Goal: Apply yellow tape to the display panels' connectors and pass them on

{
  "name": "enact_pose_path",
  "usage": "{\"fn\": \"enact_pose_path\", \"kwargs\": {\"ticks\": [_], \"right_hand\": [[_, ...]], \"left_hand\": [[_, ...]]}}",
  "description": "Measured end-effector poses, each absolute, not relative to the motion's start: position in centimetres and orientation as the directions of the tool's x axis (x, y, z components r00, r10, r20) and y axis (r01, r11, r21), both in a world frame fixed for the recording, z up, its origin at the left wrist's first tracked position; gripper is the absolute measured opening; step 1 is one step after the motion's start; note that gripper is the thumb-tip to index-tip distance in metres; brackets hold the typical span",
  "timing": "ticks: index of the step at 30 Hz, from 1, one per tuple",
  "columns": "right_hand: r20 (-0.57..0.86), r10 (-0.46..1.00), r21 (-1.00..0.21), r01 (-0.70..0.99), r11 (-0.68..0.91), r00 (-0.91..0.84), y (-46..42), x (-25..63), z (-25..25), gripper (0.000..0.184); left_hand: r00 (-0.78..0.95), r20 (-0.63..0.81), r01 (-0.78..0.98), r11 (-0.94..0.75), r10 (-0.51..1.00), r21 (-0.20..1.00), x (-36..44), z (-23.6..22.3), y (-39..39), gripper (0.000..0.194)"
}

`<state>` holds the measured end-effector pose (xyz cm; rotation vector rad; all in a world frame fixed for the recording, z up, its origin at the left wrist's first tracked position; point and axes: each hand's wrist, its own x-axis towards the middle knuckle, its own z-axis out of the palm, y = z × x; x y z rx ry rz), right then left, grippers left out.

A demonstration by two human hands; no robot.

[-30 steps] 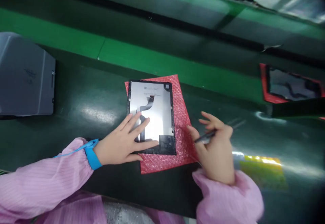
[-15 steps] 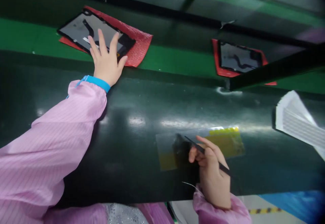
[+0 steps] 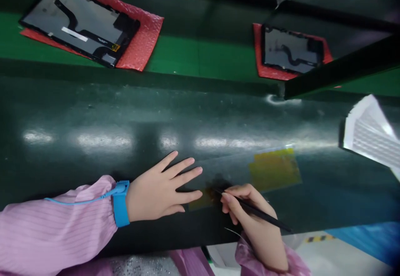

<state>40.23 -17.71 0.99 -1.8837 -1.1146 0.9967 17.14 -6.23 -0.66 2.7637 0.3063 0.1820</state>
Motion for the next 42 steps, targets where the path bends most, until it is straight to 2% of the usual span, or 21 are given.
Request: {"fn": "enact_pose_path", "kwargs": {"ticks": [5,9,19,22,27,29,31,34,36,39,42], "right_hand": [[-0.306,0.908,-0.863,0.320,-0.391,0.285,-17.5,40.8,1.2,0.021],[-0.284,0.913,-0.870,0.321,-0.373,0.292,-17.6,40.8,1.3,0.022],[-0.338,0.887,-0.864,0.270,-0.425,0.316,-17.6,40.8,1.3,0.027],[-0.343,0.876,-0.884,0.198,-0.423,0.340,-17.9,40.8,1.1,0.029],[-0.340,0.859,-0.932,-0.013,-0.363,0.383,-17.7,39.9,1.1,0.032],[-0.327,0.862,-0.942,-0.058,-0.331,0.388,-17.3,39.2,1.4,0.031],[-0.317,0.871,-0.948,-0.095,-0.305,0.376,-16.7,38.4,1.7,0.030],[-0.303,0.887,-0.953,-0.121,-0.278,0.350,-15.9,37.2,2.0,0.029],[-0.293,0.901,-0.956,-0.127,-0.266,0.320,-15.5,36.4,2.1,0.028],[-0.285,0.928,-0.956,-0.140,-0.258,0.239,-15.1,35.2,1.9,0.023],[-0.298,0.942,-0.954,-0.080,-0.289,0.157,-15.4,34.6,1.3,0.018]], "left_hand": [[0.966,0.096,0.191,-0.911,0.241,0.365,17.5,-0.7,-6.1,0.049],[0.965,0.100,0.186,-0.903,0.241,0.386,17.5,-0.7,-6.3,0.049],[0.969,0.080,0.186,-0.900,0.235,0.395,17.5,-0.6,-6.2,0.047],[0.968,0.086,0.186,-0.902,0.237,0.389,17.5,-0.6,-6.3,0.048],[0.963,0.118,0.174,-0.895,0.241,0.410,17.4,-0.8,-6.2,0.047],[0.955,0.141,0.168,-0.867,0.262,0.469,17.3,-0.7,-6.0,0.043],[0.933,0.170,0.160,-0.791,0.316,0.591,17.2,-0.6,-5.7,0.038],[0.879,0.177,0.106,-0.545,0.442,0.832,17.1,-0.2,-5.1,0.033],[0.843,0.144,0.056,-0.352,0.518,0.934,17.1,0.1,-4.9,0.023],[0.796,0.084,0.027,-0.173,0.600,0.984,16.3,0.2,-5.0,0.017],[0.736,0.077,0.048,-0.166,0.673,0.985,13.4,0.0,-5.6,0.016]]}}
